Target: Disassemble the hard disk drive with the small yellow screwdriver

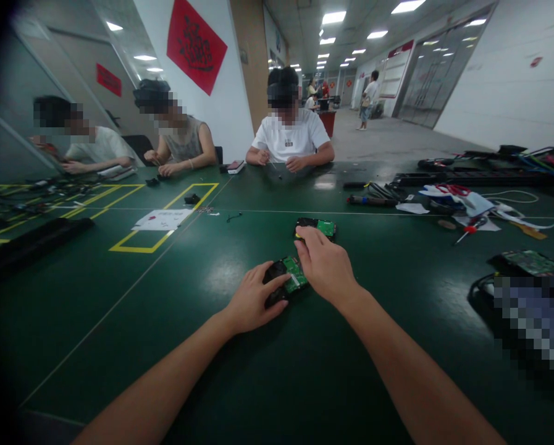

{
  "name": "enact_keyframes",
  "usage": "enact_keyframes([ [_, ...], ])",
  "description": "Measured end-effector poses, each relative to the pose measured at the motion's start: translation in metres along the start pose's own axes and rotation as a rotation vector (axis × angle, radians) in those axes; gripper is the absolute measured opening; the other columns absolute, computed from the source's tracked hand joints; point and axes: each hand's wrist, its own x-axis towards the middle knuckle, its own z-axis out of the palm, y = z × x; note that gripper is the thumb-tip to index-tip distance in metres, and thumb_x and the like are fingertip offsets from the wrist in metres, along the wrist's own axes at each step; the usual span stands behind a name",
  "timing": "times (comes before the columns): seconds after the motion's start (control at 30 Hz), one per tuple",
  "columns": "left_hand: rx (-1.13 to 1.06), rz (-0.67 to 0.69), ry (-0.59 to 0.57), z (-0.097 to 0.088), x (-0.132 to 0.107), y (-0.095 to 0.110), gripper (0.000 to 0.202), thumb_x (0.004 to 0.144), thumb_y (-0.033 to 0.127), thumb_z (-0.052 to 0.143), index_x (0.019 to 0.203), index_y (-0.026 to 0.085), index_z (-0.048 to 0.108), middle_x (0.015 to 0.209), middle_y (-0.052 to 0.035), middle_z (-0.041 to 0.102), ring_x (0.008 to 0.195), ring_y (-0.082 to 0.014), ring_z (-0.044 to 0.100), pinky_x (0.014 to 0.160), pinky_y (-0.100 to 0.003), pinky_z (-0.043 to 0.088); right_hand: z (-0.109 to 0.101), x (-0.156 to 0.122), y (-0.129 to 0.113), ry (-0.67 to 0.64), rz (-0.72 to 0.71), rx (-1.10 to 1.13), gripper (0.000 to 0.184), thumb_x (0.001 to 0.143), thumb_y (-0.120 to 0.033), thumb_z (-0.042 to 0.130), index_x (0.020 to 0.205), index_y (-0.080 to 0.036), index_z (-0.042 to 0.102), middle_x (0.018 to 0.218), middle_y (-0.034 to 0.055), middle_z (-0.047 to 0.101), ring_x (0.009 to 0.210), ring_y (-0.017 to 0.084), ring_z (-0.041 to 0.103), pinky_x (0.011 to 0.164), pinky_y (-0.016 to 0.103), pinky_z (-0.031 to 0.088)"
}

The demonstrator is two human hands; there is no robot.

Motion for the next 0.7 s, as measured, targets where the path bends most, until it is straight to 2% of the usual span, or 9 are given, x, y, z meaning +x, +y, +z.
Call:
enact_keyframes([
  [0.1,0.003,-0.005,0.006,0.0,0.0,0.0,0.064,0.091,0.048,0.07,0.151,0.034,0.054,0.161,-0.0154,0.036,0.147,-0.0412,0.038,0.115,-0.061,0.038,0.0,0.0,0.002,0.025,0.01,0.078,0.029,0.106,-0.036,0.05,0.129,-0.023,0.061,0.12,0.0117,0.073,0.103,0.028,0.073,0.088,0.042,0.057],
  [0.27,-0.004,0.008,0.004,0.001,0.0,-0.001,0.066,0.09,0.049,0.071,0.152,0.034,0.053,0.161,-0.0151,0.036,0.147,-0.0411,0.038,0.115,-0.061,0.038,-0.001,0.004,0.01,0.113,0.022,0.029,0.024,0.101,-0.046,0.061,0.11,-0.024,0.068,0.107,0.0099,0.074,0.095,0.027,0.072,0.079,0.039,0.056],
  [0.37,-0.002,0.014,-0.002,0.002,0.0,-0.002,0.067,0.09,0.051,0.07,0.153,0.035,0.053,0.161,-0.0151,0.036,0.146,-0.0406,0.039,0.115,-0.061,0.038,-0.004,0.006,0.012,0.103,0.022,0.068,0.023,0.103,-0.04,0.058,0.112,-0.022,0.068,0.111,0.0102,0.075,0.091,0.024,0.071,0.078,0.037,0.054],
  [0.43,0.001,0.015,-0.006,0.001,0.0,-0.003,0.067,0.091,0.051,0.069,0.153,0.035,0.052,0.161,-0.0153,0.036,0.147,-0.0408,0.038,0.115,-0.061,0.038,-0.005,0.008,0.011,0.082,0.063,0.117,0.02,0.102,-0.036,0.059,0.114,-0.022,0.067,0.109,0.0086,0.075,0.083,0.022,0.07,0.075,0.035,0.053],
  [0.53,0.002,0.013,-0.019,0.0,0.0,-0.002,0.066,0.092,0.051,0.068,0.153,0.033,0.052,0.162,-0.0161,0.035,0.148,-0.0415,0.037,0.116,-0.061,0.037,-0.004,0.011,0.004,0.054,0.139,0.135,0.017,0.096,-0.039,0.068,0.102,-0.024,0.066,0.092,0.0043,0.073,0.074,0.02,0.067,0.07,0.033,0.051],
  [0.7,0.002,0.013,-0.025,-0.003,0.0,-0.001,0.065,0.092,0.051,0.068,0.153,0.033,0.053,0.163,-0.0157,0.034,0.148,-0.0421,0.037,0.115,-0.062,0.037,0.0,0.021,-0.008,0.065,0.169,0.013,0.024,0.092,-0.043,0.074,0.095,-0.022,0.06,0.097,0.0071,0.067,0.073,0.02,0.061,0.067,0.033,0.046],
])
